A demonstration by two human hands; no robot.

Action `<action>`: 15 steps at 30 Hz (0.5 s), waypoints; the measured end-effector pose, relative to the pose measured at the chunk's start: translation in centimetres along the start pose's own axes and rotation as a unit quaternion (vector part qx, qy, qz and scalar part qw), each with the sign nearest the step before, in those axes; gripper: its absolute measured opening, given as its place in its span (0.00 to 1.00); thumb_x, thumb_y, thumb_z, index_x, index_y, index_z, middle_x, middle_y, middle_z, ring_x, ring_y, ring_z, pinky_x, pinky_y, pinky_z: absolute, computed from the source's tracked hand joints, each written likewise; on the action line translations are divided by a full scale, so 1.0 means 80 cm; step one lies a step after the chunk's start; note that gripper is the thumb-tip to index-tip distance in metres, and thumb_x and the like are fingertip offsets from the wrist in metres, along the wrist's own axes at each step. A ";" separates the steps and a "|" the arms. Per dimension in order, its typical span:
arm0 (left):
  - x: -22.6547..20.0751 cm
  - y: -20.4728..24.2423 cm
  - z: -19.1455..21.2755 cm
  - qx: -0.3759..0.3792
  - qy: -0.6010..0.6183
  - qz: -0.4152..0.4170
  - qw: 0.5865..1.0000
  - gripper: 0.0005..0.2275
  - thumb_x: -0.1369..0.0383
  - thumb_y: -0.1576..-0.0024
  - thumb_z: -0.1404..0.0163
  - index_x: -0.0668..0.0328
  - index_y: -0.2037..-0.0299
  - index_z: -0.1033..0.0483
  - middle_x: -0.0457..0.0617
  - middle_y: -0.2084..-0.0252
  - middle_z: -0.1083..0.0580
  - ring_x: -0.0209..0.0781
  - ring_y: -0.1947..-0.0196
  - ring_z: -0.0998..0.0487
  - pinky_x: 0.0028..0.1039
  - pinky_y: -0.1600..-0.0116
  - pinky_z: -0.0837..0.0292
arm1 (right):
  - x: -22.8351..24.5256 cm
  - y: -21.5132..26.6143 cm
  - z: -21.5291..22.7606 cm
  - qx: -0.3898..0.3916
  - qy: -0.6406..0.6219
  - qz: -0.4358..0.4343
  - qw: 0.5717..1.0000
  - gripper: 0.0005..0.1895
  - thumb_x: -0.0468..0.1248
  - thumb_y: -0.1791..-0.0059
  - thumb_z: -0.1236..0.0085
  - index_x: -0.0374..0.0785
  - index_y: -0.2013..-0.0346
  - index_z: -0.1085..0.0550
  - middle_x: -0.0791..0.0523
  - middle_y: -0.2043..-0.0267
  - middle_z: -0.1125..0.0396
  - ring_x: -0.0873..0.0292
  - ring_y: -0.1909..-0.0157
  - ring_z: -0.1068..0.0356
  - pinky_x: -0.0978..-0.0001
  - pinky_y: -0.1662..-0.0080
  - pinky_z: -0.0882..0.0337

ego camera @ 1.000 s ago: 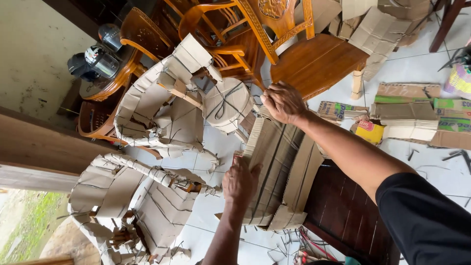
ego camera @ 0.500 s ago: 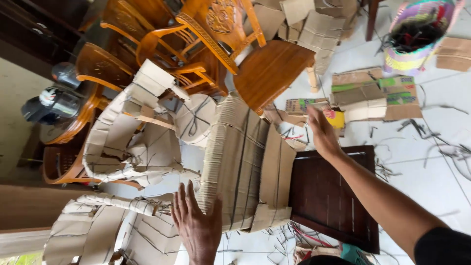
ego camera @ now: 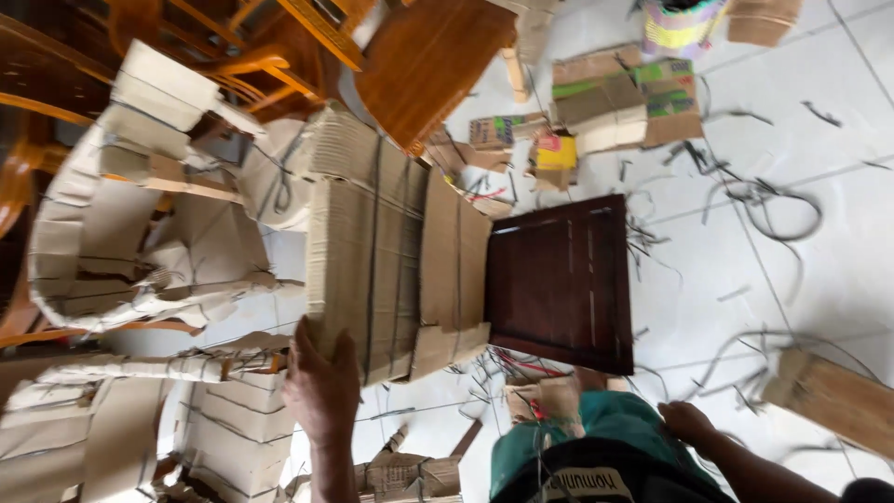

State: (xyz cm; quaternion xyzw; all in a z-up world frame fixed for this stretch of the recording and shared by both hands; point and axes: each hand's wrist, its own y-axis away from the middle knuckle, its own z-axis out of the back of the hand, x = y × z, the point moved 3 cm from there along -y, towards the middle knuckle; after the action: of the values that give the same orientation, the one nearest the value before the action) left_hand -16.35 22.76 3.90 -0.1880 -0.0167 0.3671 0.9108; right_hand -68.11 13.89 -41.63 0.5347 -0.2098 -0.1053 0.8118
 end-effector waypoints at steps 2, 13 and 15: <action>-0.003 -0.001 -0.002 -0.009 -0.014 -0.001 1.000 0.22 0.58 0.37 0.46 0.71 0.40 0.28 0.53 0.63 0.21 0.42 0.79 0.20 0.26 0.80 0.22 | -0.069 -0.037 -0.011 -0.011 0.022 -0.006 1.000 0.26 0.55 0.47 0.58 0.39 0.65 0.19 0.52 0.60 0.21 0.53 0.57 0.25 0.61 0.52 0.31; 0.001 0.003 0.003 -0.005 -0.012 -0.010 1.000 0.22 0.58 0.36 0.48 0.71 0.39 0.27 0.57 0.58 0.20 0.56 0.72 0.17 0.42 0.74 0.20 | -0.307 -0.112 -0.170 -0.053 -0.164 0.182 0.968 0.11 0.38 0.54 0.43 0.43 0.62 0.15 0.59 0.60 0.19 0.65 0.54 0.24 0.70 0.51 0.29; 0.001 0.002 0.007 -0.020 -0.005 0.004 1.000 0.24 0.59 0.42 0.45 0.67 0.39 0.25 0.62 0.55 0.20 0.68 0.66 0.19 0.57 0.69 0.28 | -0.321 -0.099 -0.183 -0.100 -0.085 0.316 0.940 0.08 0.39 0.54 0.46 0.45 0.77 0.25 0.63 0.74 0.27 0.68 0.68 0.30 0.68 0.66 0.33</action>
State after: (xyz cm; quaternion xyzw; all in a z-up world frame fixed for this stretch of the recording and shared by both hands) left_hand -16.52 23.09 4.35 -0.2044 -0.0284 0.3711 0.9054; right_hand -83.91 32.90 -59.70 0.3458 -0.4244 0.0915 0.8318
